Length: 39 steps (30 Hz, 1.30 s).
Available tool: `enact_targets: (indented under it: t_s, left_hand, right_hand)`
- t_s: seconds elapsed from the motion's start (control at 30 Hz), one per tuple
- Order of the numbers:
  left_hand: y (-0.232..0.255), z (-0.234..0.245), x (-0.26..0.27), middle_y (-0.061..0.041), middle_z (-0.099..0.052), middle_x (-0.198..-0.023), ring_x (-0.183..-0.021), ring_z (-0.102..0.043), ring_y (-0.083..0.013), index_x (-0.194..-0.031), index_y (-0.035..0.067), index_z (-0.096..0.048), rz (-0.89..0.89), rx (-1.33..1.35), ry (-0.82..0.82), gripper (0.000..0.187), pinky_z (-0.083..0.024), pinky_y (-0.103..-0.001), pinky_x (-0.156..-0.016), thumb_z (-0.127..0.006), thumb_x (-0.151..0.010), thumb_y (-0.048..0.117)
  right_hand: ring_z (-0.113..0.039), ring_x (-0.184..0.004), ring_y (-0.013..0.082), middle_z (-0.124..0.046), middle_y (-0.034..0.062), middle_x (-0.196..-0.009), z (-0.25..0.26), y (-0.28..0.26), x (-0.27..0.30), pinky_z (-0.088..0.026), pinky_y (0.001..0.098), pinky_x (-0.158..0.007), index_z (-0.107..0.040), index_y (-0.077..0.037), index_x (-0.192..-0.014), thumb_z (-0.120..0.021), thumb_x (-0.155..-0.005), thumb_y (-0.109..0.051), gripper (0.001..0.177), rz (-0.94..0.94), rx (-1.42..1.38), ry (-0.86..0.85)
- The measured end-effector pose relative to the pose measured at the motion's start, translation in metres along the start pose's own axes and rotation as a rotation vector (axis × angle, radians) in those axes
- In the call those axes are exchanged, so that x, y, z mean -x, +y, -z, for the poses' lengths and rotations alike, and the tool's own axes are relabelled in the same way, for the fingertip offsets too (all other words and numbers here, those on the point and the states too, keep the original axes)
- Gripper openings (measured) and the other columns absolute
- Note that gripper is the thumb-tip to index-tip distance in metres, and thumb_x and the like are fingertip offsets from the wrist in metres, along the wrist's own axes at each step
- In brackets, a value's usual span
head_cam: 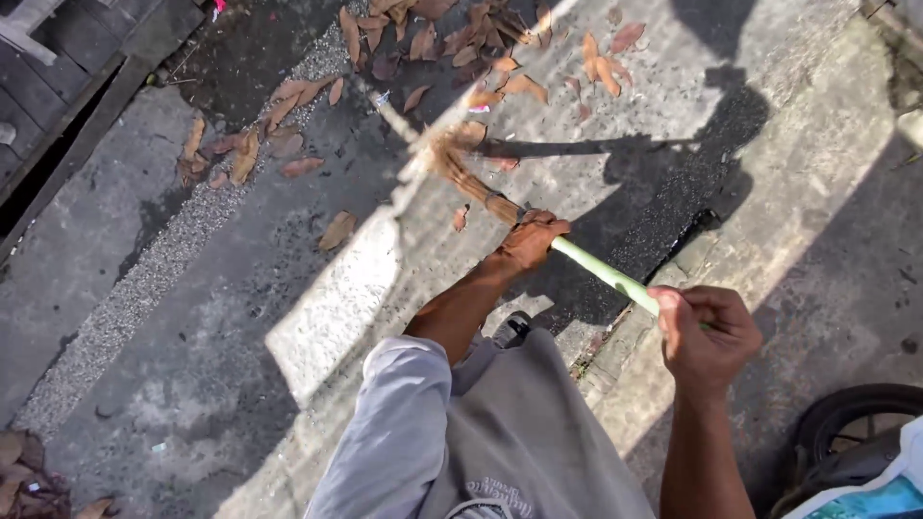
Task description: Sweeping dry leaves into a pile on a concrete path using a broom.
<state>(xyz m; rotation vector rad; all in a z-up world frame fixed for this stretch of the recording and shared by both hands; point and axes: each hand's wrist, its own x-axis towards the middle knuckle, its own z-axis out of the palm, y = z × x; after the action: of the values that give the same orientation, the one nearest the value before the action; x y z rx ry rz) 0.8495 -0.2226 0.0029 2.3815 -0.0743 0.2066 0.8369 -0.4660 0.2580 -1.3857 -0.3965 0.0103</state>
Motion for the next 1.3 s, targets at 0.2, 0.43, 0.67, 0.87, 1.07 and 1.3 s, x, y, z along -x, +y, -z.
enact_targets:
  t_s: [0.2, 0.43, 0.67, 0.87, 1.07, 1.3]
  left_hand:
    - [0.008, 0.032, 0.055, -0.012, -0.066, -0.096, -0.105, -0.061, -0.0358, -0.104, 0.016, -0.063, 0.053, 0.039, -0.109, 0.024, -0.047, -0.054, -0.093, -0.071, -0.082, 0.011]
    - [0.006, 0.014, 0.001, -0.009, -0.061, -0.109, -0.098, -0.059, -0.0276, -0.113, 0.020, -0.064, 0.122, -0.188, -0.199, 0.024, -0.050, -0.043, -0.093, -0.061, -0.095, 0.005]
    - [-0.061, -0.119, -0.081, 0.000, -0.054, -0.105, -0.105, -0.051, -0.0168, -0.110, 0.026, -0.057, 0.022, -0.135, 0.131, 0.010, -0.042, -0.040, -0.104, -0.060, -0.102, 0.021]
    - [-0.057, 0.021, -0.007, -0.009, -0.051, -0.104, -0.107, -0.049, -0.0338, -0.108, 0.020, -0.055, 0.394, 0.272, -0.206, 0.011, -0.042, -0.050, -0.105, -0.053, -0.098, 0.015]
    - [-0.012, 0.120, 0.004, -0.012, -0.059, -0.123, -0.129, -0.047, -0.0462, -0.121, 0.020, -0.063, 0.366, -0.027, -0.040, 0.055, -0.040, -0.062, -0.110, -0.060, -0.075, -0.009]
    - [-0.094, 0.081, 0.090, -0.007, -0.061, -0.122, -0.127, -0.051, -0.0358, -0.116, 0.019, -0.064, 0.412, -0.044, 0.032, 0.041, -0.039, -0.052, -0.114, -0.067, -0.082, -0.003]
  right_hand:
    - [-0.062, -0.067, 0.0107, -0.066, 0.0140, -0.078, 0.002, 0.019, -0.015, -0.058, 0.0272, -0.072, -0.063, 0.007, -0.099, -0.069, -0.103, 0.012, 0.009, -0.181, -0.058, -0.101]
    - [-0.070, -0.069, 0.0203, -0.068, 0.0183, -0.078, 0.022, -0.032, -0.050, -0.061, 0.0324, -0.062, -0.060, 0.004, -0.096, -0.067, -0.111, 0.011, 0.018, -0.051, -0.040, 0.017]
    - [-0.068, -0.065, 0.0175, -0.071, 0.0244, -0.085, -0.011, 0.007, -0.075, -0.054, 0.0254, -0.055, -0.061, 0.006, -0.103, -0.069, -0.106, 0.010, 0.009, -0.058, 0.127, 0.037]
    - [-0.064, -0.065, 0.0140, -0.068, 0.0183, -0.080, -0.058, 0.030, -0.073, -0.060, 0.0335, -0.079, -0.062, 0.007, -0.104, -0.071, -0.104, 0.008, 0.009, -0.227, -0.119, -0.092]
    - [-0.066, -0.064, 0.0123, -0.066, 0.0112, -0.074, -0.074, 0.012, -0.085, -0.068, 0.0442, -0.095, -0.060, 0.004, -0.102, -0.072, -0.109, 0.005, 0.014, -0.107, -0.121, -0.214]
    - [-0.073, -0.079, 0.0202, -0.072, 0.0226, -0.095, -0.115, 0.085, -0.049, -0.060, 0.0265, -0.067, -0.061, 0.006, -0.106, -0.066, -0.098, 0.012, 0.011, -0.202, -0.120, -0.377]
